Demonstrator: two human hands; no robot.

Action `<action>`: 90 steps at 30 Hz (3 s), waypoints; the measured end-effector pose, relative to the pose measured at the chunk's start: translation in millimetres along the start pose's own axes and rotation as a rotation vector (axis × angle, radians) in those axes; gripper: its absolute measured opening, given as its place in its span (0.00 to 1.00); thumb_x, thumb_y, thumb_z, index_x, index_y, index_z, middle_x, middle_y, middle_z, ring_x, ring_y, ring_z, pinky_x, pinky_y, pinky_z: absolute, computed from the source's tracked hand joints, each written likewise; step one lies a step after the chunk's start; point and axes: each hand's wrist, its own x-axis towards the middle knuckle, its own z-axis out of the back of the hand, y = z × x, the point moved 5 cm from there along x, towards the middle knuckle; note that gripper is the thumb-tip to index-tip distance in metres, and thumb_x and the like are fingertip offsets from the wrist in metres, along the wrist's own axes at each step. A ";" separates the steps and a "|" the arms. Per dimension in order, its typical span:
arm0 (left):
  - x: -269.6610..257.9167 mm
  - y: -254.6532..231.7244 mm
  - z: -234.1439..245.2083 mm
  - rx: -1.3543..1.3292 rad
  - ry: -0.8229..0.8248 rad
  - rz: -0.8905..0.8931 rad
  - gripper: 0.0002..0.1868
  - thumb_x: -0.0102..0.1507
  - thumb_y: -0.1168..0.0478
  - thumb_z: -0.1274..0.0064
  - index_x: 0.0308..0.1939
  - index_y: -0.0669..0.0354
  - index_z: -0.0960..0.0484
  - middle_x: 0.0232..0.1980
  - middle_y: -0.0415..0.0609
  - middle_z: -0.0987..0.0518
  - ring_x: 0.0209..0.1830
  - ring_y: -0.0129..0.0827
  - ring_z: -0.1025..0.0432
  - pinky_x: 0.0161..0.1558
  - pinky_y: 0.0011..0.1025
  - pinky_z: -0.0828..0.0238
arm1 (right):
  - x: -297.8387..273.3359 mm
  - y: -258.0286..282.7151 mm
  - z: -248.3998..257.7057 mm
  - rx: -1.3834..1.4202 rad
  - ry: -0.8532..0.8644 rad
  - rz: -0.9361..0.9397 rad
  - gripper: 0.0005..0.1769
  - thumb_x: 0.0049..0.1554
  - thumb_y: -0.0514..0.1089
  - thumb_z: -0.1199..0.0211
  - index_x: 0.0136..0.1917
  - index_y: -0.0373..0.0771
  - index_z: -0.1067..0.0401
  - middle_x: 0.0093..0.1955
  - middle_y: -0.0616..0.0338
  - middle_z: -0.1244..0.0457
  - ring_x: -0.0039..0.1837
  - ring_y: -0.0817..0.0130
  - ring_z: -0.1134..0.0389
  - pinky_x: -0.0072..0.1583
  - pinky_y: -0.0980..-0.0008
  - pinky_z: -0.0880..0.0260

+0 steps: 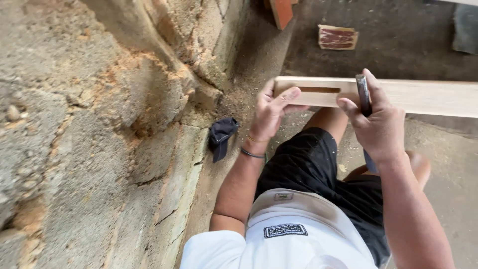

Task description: The person kneels on the ground and uses a sanding block to smooth the surface of a long wooden plank. They repeatedly rub the sanding block along the length of the plank, occasionally adjusting their grip and the plank's position on a low wooden support.

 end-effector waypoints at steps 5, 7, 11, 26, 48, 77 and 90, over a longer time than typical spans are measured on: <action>40.7 -1.1 30.2 0.116 0.169 -0.190 0.21 0.49 0.70 0.45 0.46 0.63 0.32 0.40 0.51 0.28 0.40 0.32 0.31 0.39 0.28 0.27 | 13.9 -12.6 -9.2 0.255 -0.040 -0.016 0.24 0.49 0.37 0.38 0.59 0.42 0.38 0.39 0.56 0.38 0.44 0.75 0.40 0.48 0.79 0.43; 49.7 -16.8 39.6 0.186 0.153 -0.287 0.24 0.46 0.71 0.42 0.46 0.62 0.30 0.37 0.49 0.28 0.38 0.31 0.31 0.38 0.30 0.27 | 18.6 -15.1 -18.6 0.286 -0.065 0.014 0.27 0.46 0.38 0.35 0.59 0.48 0.36 0.35 0.49 0.39 0.43 0.71 0.39 0.45 0.78 0.41; 47.7 -41.4 59.0 0.257 0.159 -0.299 0.26 0.44 0.71 0.42 0.46 0.63 0.30 0.38 0.49 0.27 0.38 0.28 0.31 0.36 0.27 0.26 | 25.0 1.7 -38.1 0.290 -0.003 0.127 0.27 0.47 0.38 0.35 0.59 0.48 0.36 0.37 0.49 0.38 0.45 0.65 0.37 0.46 0.70 0.39; 37.7 -26.9 64.9 -0.202 0.076 -0.376 0.23 0.53 0.72 0.50 0.49 0.54 0.36 0.41 0.48 0.38 0.39 0.30 0.40 0.39 0.22 0.33 | 36.6 47.6 -52.7 0.341 0.385 0.002 0.25 0.56 0.42 0.57 0.67 0.44 0.50 0.31 0.63 0.51 0.31 0.73 0.53 0.34 0.76 0.50; 40.7 -32.3 81.0 -0.003 0.192 -0.411 0.19 0.57 0.64 0.49 0.52 0.46 0.31 0.42 0.40 0.31 0.22 0.20 0.46 0.19 0.15 0.48 | 97.9 144.1 -80.6 -0.275 0.938 0.025 0.19 0.54 0.41 0.53 0.58 0.55 0.36 0.26 0.59 0.37 0.25 0.71 0.38 0.36 0.76 0.36; 47.2 -20.2 85.6 -0.173 0.218 -0.370 0.23 0.56 0.65 0.50 0.55 0.56 0.37 0.40 0.46 0.32 0.20 0.27 0.43 0.20 0.21 0.45 | 111.1 144.6 -99.9 -0.478 1.035 0.288 0.19 0.50 0.49 0.51 0.56 0.62 0.35 0.28 0.58 0.41 0.32 0.70 0.43 0.37 0.71 0.44; 47.0 -5.7 63.0 -0.607 0.000 -0.550 0.26 0.54 0.68 0.46 0.53 0.55 0.40 0.44 0.48 0.33 0.44 0.30 0.37 0.45 0.26 0.37 | 104.2 149.1 -109.2 -0.608 0.940 0.554 0.17 0.52 0.46 0.56 0.54 0.58 0.35 0.32 0.49 0.36 0.33 0.55 0.36 0.37 0.63 0.42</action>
